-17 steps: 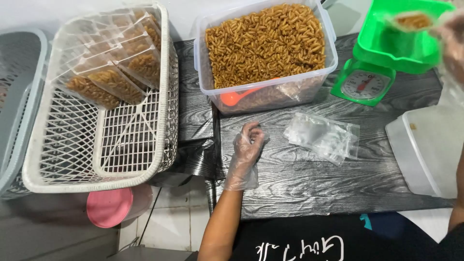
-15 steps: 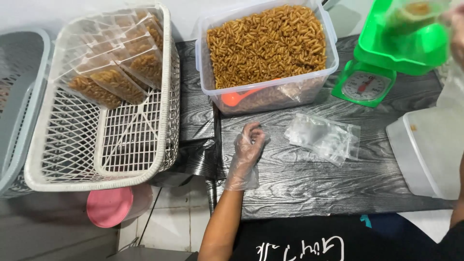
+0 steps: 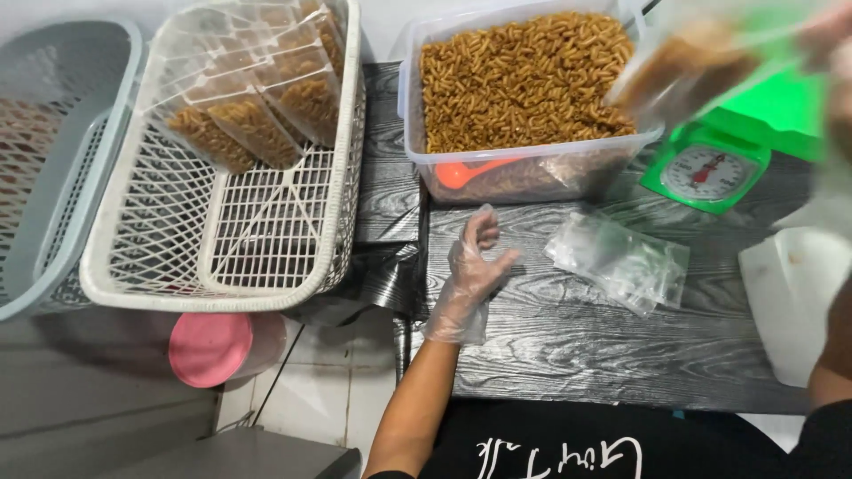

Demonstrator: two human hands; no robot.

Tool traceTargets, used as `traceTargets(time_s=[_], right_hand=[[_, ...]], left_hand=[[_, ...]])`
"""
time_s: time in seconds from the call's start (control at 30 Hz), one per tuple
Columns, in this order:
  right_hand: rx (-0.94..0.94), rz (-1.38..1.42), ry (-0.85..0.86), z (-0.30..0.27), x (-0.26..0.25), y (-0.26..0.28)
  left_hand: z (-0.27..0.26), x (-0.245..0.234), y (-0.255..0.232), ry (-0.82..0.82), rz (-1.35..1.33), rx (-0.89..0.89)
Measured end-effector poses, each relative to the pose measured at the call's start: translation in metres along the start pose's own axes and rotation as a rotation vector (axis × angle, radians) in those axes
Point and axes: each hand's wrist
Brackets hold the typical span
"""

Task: Scooping dried insects into small plastic bags, weighing them, and placing them in a basket.

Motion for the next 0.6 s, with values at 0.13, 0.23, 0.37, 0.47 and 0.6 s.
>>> traceTargets(time_s=[0.13,0.23,0.37,0.47,0.6], right_hand=[[-0.369,-0.258,0.033,-0.005,0.083,0.090],[-0.354,-0.076,0.170,-0.022,0.146,0.120],[-0.201,0.048,0.356,-0.029,0.177,0.114],[-0.104,0.070,0.426,-0.022,0.177,0.124],[-0.223,-0.016,0.386,0.005,0.162,0.131]], left_hand=[[0.002,-0.009,-0.007,0.043,-0.210,0.082],[0.004,-0.014,-0.014,0.197,-0.431,-0.039],[0.022,-0.021,-0.078,0.194,-0.330,-0.136],[0.016,-0.008,-0.061,-0.006,-0.011,-0.222],[0.023,-0.012,-0.034,-0.014,0.162,-0.185]])
Point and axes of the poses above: each hand's wrist, its own z-axis towards the middle knuckle, its own x-axis out of the palm, y = z × x, and after that the axes turned 11 degrees about -y, right-handed
